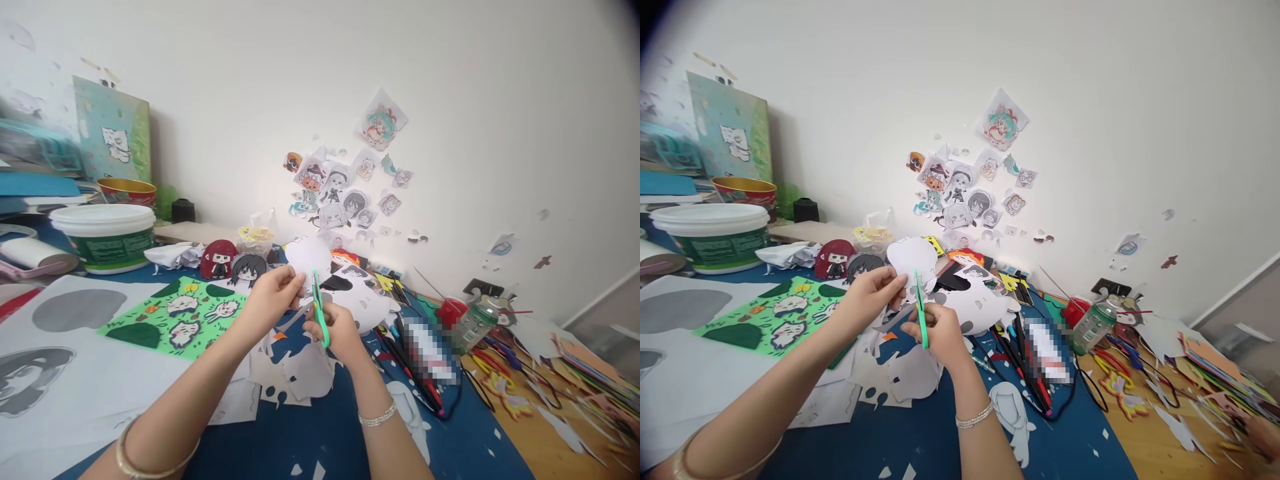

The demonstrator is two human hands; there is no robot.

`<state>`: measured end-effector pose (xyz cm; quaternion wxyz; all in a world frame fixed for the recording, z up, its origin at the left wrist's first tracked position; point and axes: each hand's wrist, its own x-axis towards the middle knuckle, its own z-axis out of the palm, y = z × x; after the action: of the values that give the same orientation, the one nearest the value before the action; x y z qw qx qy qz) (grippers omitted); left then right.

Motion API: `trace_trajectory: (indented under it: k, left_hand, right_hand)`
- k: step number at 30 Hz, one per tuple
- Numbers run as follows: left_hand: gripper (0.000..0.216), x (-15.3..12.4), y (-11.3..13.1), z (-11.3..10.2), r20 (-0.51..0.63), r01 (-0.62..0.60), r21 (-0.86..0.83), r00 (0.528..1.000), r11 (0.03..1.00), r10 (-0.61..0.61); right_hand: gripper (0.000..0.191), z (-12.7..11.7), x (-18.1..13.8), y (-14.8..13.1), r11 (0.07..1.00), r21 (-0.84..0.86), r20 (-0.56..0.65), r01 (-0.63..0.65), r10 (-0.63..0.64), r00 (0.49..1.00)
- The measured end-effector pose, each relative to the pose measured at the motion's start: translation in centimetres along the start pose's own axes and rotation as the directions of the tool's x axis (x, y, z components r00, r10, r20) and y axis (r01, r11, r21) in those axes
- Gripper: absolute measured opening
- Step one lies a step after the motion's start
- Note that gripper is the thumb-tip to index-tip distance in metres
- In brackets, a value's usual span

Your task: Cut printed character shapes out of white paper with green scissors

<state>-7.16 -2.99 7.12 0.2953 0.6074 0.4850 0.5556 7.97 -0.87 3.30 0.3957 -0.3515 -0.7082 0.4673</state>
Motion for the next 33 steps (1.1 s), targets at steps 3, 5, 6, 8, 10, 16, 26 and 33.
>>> trace_trajectory:
  k: [3,5,6,8,10,16,26,33]
  left_hand:
    - [0.029,-0.12,0.23,-0.06,-0.021,-0.016,0.049,1.000,0.999,0.017]
    - [0.029,-0.12,0.23,-0.17,-0.004,-0.022,0.060,1.000,0.998,0.022]
    - [0.029,-0.11,0.20,-0.24,0.010,-0.024,0.063,1.000,0.998,0.023]
    - [0.029,-0.07,0.10,-0.35,0.034,-0.028,0.074,0.999,0.997,0.025]
    - [0.029,-0.04,0.04,-0.41,0.045,-0.034,0.099,0.999,0.994,0.030]
    - [0.031,-0.11,0.09,-0.55,0.062,-0.055,0.110,0.997,0.992,0.048]
    - [0.031,-0.20,0.20,-0.52,0.103,-0.089,0.126,0.992,0.988,0.076]
    - [0.030,-0.27,0.45,-0.44,0.089,-0.094,0.153,0.993,0.984,0.081]
  right_hand:
    - [0.024,-0.11,-0.05,-0.19,1.000,-0.008,0.019,-0.013,0.013,1.000]
    - [0.024,-0.20,-0.07,-0.27,0.999,-0.020,0.021,-0.025,0.026,0.999]
    - [0.024,-0.24,-0.07,-0.27,0.999,-0.025,0.021,-0.030,0.031,0.999]
    - [0.024,-0.33,-0.04,-0.18,0.999,-0.028,0.025,-0.033,0.034,0.999]
    - [0.023,-0.43,-0.01,0.03,0.999,-0.035,0.033,-0.024,0.025,0.999]
    - [0.020,-0.73,-0.17,0.16,0.996,-0.086,0.071,0.005,0.002,0.997]
    - [0.023,-0.85,-0.15,0.02,0.998,-0.058,0.086,0.002,0.003,0.996]
    - [0.026,-0.66,-0.14,0.06,1.000,0.008,0.099,0.019,-0.020,0.995]
